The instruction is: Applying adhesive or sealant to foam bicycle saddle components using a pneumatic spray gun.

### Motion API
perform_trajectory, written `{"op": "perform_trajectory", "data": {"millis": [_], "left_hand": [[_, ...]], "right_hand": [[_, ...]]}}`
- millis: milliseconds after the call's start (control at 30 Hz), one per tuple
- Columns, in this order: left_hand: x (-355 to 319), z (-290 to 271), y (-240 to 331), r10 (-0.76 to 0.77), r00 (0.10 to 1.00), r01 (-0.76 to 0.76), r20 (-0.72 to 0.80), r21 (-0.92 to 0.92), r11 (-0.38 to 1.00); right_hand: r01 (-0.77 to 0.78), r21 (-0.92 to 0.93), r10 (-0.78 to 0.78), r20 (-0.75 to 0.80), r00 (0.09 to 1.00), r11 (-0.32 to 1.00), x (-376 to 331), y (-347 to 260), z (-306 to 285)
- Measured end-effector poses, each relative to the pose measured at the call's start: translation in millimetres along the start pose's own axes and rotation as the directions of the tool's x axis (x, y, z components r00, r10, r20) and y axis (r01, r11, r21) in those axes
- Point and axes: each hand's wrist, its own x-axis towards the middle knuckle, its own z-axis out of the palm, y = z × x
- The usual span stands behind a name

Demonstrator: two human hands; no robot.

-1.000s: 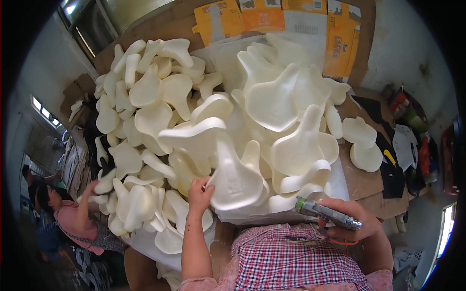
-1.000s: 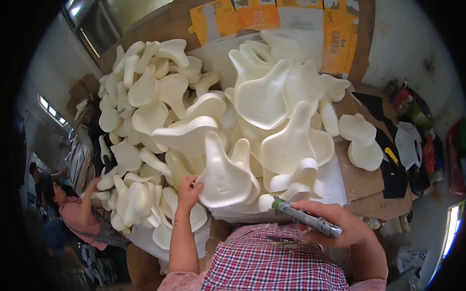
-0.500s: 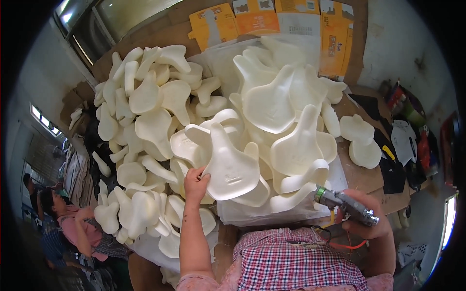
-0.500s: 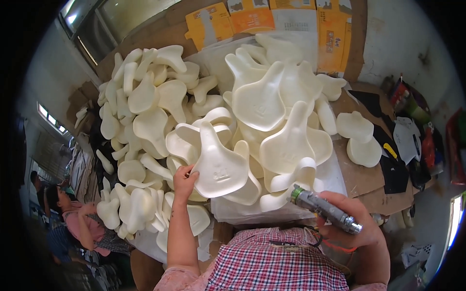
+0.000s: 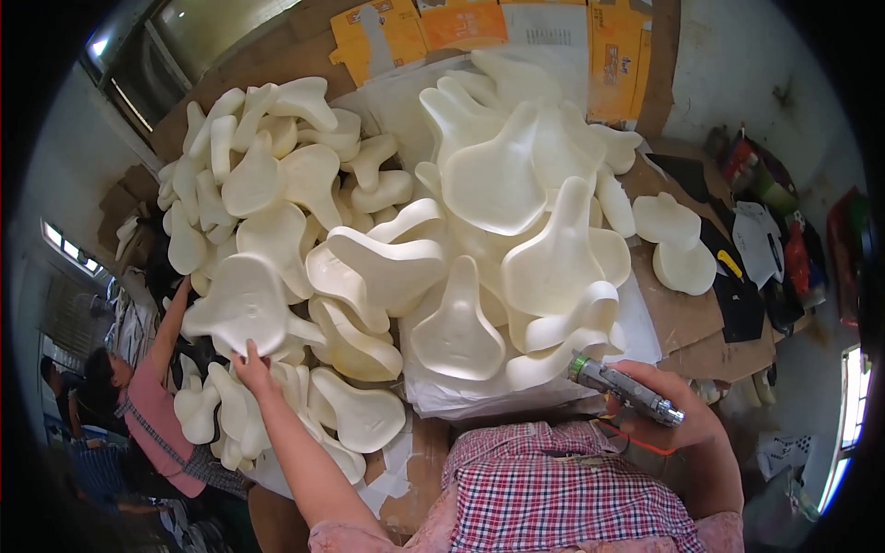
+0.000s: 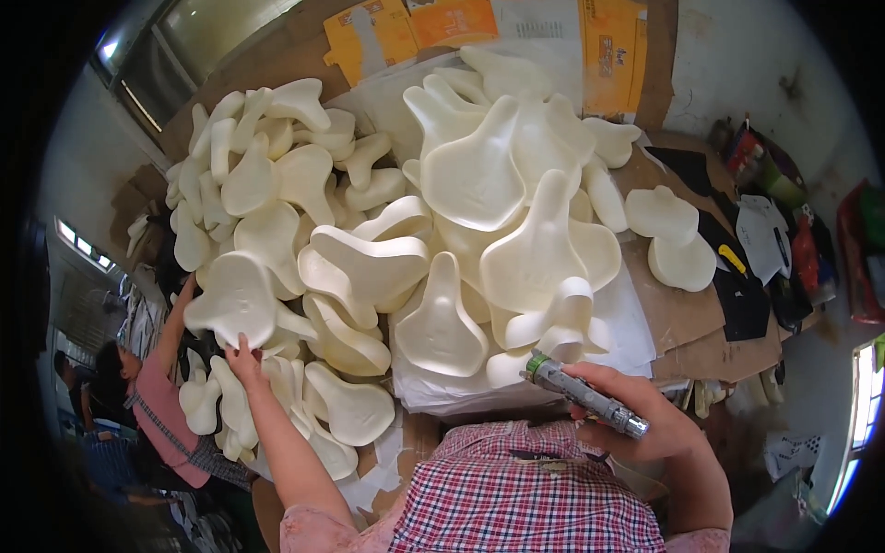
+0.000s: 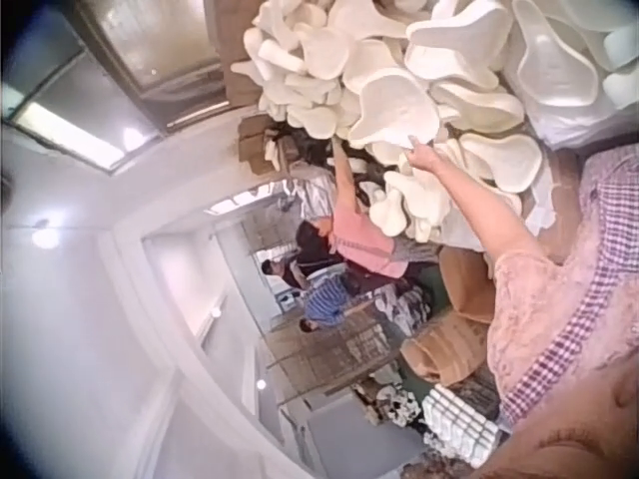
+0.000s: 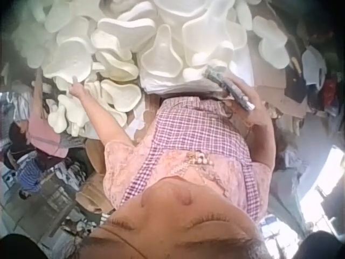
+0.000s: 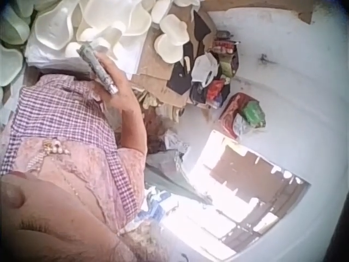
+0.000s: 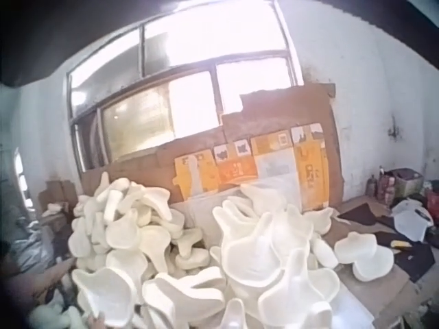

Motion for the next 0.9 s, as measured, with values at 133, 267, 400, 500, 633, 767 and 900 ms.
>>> {"op": "perform_trajectory", "data": {"millis": [133, 267, 400, 500, 633, 767, 900], "left_hand": [[27, 3, -37, 0.511, 0.833, -0.540, 0.211, 0.510, 0.670], [-35, 118, -65, 0.296, 0.479, -0.848, 0.826, 0.349, 0.399], [-33, 189, -58, 0.359, 0.331, -0.914, 0.873, 0.204, 0.350], [-29, 228, -31, 0.383, 0.297, -0.928, 0.875, 0.170, 0.331], [-9, 243, -27, 0.321, 0.226, -0.733, 0.920, -0.056, 0.678], [-22, 185, -8, 0.375, 0.345, -0.728, 0.860, -0.008, 0.686], [-59, 68, 13, 0.566, 0.714, -0.573, 0.411, -0.120, 0.810]], "right_hand": [[-0.013, 0.012, 0.013, -0.002, 1.000, 1.000, 6, 5, 8], [-0.044, 0.015, 0.044, -0.012, 0.999, 0.999, 5, 3, 16], [-0.095, -0.014, 0.094, -0.023, 0.995, 0.995, 5, 3, 25], [-0.134, -0.025, 0.132, -0.068, 0.989, 0.991, 2, 4, 34], [-0.163, 0.007, 0.163, -0.076, 0.984, 0.987, 7, 4, 46], [-0.190, 0.030, 0.191, -0.043, 0.981, 0.981, 29, 10, 53], [-0.156, 0.089, 0.161, -0.051, 0.986, 0.984, 36, 32, 57]]}}
